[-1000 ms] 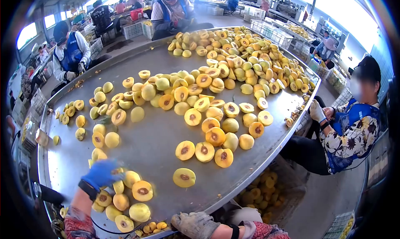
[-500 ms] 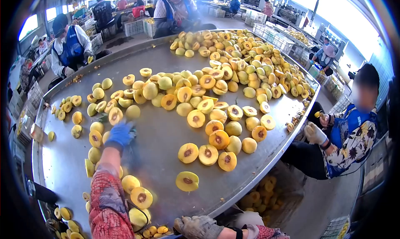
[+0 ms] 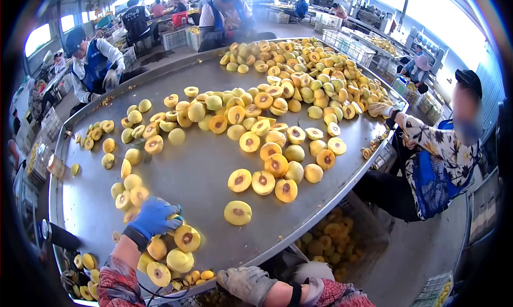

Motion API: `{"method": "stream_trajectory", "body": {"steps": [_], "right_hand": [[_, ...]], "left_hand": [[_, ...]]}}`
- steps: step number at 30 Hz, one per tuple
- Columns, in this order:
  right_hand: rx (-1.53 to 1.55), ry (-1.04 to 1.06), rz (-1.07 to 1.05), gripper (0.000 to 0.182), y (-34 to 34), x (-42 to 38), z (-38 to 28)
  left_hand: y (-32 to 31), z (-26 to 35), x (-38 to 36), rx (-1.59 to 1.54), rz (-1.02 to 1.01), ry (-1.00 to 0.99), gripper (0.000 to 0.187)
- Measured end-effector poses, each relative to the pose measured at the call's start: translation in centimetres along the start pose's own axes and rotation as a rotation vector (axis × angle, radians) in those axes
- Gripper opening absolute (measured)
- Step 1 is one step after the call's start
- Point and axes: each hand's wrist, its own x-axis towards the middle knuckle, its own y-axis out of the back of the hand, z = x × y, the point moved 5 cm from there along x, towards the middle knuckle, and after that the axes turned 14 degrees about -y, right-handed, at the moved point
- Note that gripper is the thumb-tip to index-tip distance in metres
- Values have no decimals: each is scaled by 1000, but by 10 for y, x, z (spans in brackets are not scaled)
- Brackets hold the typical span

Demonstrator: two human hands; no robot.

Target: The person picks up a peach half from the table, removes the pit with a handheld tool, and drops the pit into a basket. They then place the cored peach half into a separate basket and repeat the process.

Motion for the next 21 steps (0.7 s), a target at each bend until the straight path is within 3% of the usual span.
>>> {"method": "stream_trajectory", "body": {"steps": [2, 3, 5, 8, 9, 12, 13, 16, 19, 21], "right_hand": [[-80, -21, 45, 14, -10, -5, -3], [63, -25, -237, 13, -22, 0, 3], [72, 15, -258, 13, -20, -6, 1], [146, 24, -261, 12, -14, -13, 2], [200, 6, -262, 12, -17, -11, 6], [282, 20, -195, 14, -7, -14, 3], [293, 29, -185, 14, -5, -13, 3], [303, 33, -168, 16, 7, -17, 6], [291, 16, -162, 17, 16, -19, 9], [311, 13, -149, 16, 16, -18, 11]], "left_hand": [[10, 21, -1, 37, -86, 58, 44], [11, 24, -5, 76, -31, 1, 42], [10, 23, -17, 158, 75, -111, 39], [17, 13, -37, -15, 211, 20, 39], [3, -5, -47, 82, 245, -45, 41], [5, -11, -48, 29, 204, 197, 42], [2, -17, -46, 165, 190, 194, 41], [6, -18, -42, -246, 126, 479, 40], [-5, -23, -41, -156, 85, 534, 38], [-18, -40, -46, -68, 226, 489, 37]]}}
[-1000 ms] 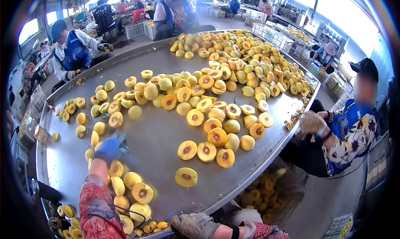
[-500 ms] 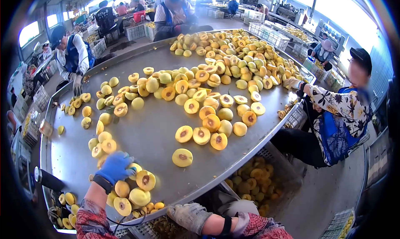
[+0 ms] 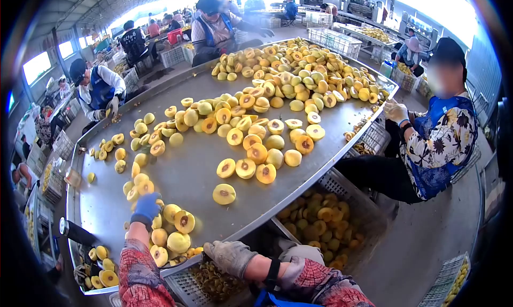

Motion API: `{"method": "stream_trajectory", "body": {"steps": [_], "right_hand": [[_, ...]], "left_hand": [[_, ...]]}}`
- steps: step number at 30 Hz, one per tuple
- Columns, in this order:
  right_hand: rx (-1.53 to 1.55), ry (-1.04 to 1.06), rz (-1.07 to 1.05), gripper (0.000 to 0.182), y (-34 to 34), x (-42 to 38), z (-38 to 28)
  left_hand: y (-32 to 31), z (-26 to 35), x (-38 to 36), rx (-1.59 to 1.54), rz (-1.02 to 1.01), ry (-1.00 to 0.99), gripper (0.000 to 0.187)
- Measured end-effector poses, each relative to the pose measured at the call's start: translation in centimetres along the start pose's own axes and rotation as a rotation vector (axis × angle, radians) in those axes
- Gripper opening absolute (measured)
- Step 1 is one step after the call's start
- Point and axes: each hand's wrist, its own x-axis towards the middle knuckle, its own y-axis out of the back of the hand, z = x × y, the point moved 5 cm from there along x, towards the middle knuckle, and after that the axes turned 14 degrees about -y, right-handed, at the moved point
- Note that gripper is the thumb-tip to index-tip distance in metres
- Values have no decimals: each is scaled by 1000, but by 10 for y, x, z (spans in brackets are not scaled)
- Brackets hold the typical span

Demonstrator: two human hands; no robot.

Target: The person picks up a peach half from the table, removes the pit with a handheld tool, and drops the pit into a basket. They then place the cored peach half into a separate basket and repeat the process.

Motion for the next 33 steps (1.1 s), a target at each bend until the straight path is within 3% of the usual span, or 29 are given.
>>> {"method": "stream_trajectory", "body": {"steps": [2, 3, 4, 5, 7, 9, 11, 13, 16, 22, 25, 26, 28, 30, 33], "right_hand": [[66, 33, 63, 15, -8, 3, 5], [128, 68, 116, 15, -17, 5, 8], [98, 52, 102, 15, -22, 7, 9], [182, 17, 73, 16, -15, 5, 7], [232, 65, 130, 22, -16, 7, 2], [401, 107, 142, 25, -19, 11, -5], [448, 32, 103, 33, -25, 16, -13], [421, -32, 106, 41, -24, 17, -25], [491, -5, 126, 48, -44, 28, -34], [407, -37, -10, 44, -60, 40, -59], [384, -37, -23, 43, -69, 44, -61], [392, -35, -18, 43, -69, 43, -63], [396, -47, -31, 44, -68, 41, -65], [375, -21, 3, 45, -78, 43, -62], [351, 1, 34, 44, -85, 46, -59]], "left_hand": [[1, -15, -2, 9, 99, -38, 36], [19, -2, -11, 73, 327, -146, 39], [18, -27, -13, -113, 432, -96, 41], [23, -30, -19, -570, 461, 43, 38], [53, 20, -46, -1021, 556, 136, 31], [65, 71, -78, -1418, 626, 96, 29], [55, 85, -101, -1566, 630, 37, 36], [55, 117, -125, -1643, 672, 124, 42], [39, 126, -153, -1672, 683, 157, 37], [10, 124, -189, -1900, 953, 345, 29], [8, 125, -201, -1824, 927, 378, 25], [8, 124, -203, -1801, 918, 375, 21], [-1, 119, -201, -1655, 974, 181, 20], [-15, 112, -199, -1951, 930, 296, 23], [-19, 118, -191, -1946, 960, 184, 34]]}}
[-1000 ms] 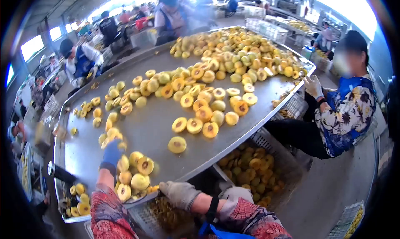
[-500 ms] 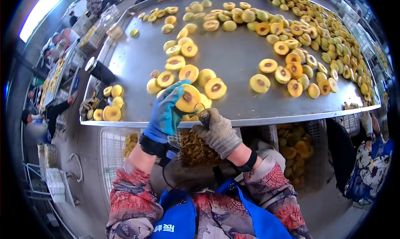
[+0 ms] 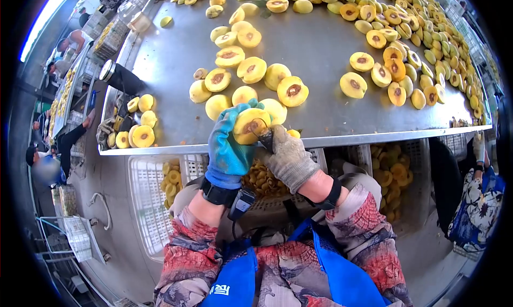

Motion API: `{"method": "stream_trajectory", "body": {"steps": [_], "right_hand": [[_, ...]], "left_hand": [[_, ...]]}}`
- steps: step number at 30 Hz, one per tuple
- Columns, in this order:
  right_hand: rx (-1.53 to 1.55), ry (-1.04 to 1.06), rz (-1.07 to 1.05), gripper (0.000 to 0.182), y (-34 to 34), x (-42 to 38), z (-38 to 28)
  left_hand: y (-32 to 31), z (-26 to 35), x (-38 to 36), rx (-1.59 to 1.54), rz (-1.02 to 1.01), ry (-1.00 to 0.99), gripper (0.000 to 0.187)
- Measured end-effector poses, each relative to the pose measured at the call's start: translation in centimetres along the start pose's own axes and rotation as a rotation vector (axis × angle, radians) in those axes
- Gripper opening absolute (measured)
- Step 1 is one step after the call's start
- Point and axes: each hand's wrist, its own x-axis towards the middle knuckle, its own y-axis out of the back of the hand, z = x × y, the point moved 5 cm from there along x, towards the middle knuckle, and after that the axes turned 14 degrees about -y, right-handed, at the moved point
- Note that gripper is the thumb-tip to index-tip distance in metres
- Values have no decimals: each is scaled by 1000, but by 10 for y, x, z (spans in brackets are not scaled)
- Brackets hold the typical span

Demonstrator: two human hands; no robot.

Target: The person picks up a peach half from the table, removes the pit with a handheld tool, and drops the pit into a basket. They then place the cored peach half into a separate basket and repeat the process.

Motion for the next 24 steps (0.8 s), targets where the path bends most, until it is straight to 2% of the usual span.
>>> {"method": "stream_trajectory", "body": {"steps": [3, 6, 9, 16, 19, 22, 24], "right_hand": [[-22, 14, 2, 42, -3, 1, 1], [-54, -13, -7, 39, -3, 0, -3], [-25, -48, -11, 36, -4, 0, -5], [127, -127, -35, 31, -18, 1, 5], [173, -96, -45, 29, -19, -3, 0], [152, -148, -127, 27, -23, -6, -4], [180, -90, -107, 40, -30, -5, -1]], "left_hand": [[-4, -2, 2, -18, -79, 7, 44], [-14, -1, 3, 40, -25, 36, 53], [-14, -7, 3, 59, -115, 15, 53], [-16, -6, -1, 137, -72, -32, 48], [-14, -5, -4, 178, -85, -59, 47], [-12, -1, -6, 231, -96, -81, 48], [-14, 4, -6, 284, -112, -88, 48]]}}
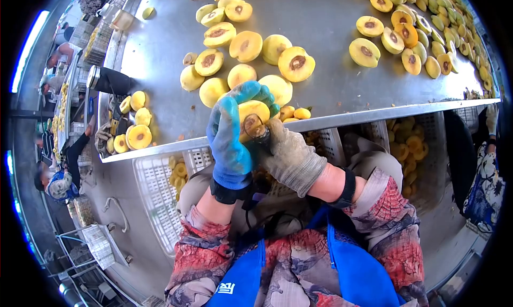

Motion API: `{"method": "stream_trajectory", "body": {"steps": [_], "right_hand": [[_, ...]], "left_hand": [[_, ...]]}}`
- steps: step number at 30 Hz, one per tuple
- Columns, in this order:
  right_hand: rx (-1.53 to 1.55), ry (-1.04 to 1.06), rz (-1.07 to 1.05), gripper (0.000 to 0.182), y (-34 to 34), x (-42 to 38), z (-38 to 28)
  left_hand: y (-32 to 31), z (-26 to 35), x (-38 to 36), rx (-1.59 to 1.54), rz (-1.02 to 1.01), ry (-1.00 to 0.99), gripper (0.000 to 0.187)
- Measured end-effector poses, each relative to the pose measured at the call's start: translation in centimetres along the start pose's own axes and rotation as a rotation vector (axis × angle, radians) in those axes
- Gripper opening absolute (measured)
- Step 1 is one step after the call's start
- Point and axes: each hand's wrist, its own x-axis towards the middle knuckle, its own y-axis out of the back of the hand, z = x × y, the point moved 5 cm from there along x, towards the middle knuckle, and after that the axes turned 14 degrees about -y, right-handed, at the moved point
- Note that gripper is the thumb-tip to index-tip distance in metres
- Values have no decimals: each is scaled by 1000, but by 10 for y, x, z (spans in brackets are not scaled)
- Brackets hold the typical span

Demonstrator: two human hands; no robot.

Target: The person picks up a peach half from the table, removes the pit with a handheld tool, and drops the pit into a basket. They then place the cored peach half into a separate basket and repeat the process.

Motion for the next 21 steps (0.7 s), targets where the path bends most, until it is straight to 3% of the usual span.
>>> {"method": "stream_trajectory", "body": {"steps": [1, 6, 10, 16, 19, 21], "right_hand": [[12, 31, 9, 47, -2, 1, 1], [53, -62, -71, 47, -4, -5, -3], [35, -169, -208, 50, -3, -7, -4], [54, -103, -209, 52, -9, -11, 2], [392, -401, -642, 43, 2, -22, -13], [440, -460, -708, 33, 3, -25, -15]], "left_hand": [[-1, 3, 0, 41, -10, -17, 49], [0, 6, -2, 174, -62, -119, 49], [6, 4, -1, 135, -100, -14, 48], [3, 8, 2, 182, -221, 74, 41], [0, 9, 2, 113, -259, 76, 28], [-2, 10, 2, 110, -335, 63, 27]]}}
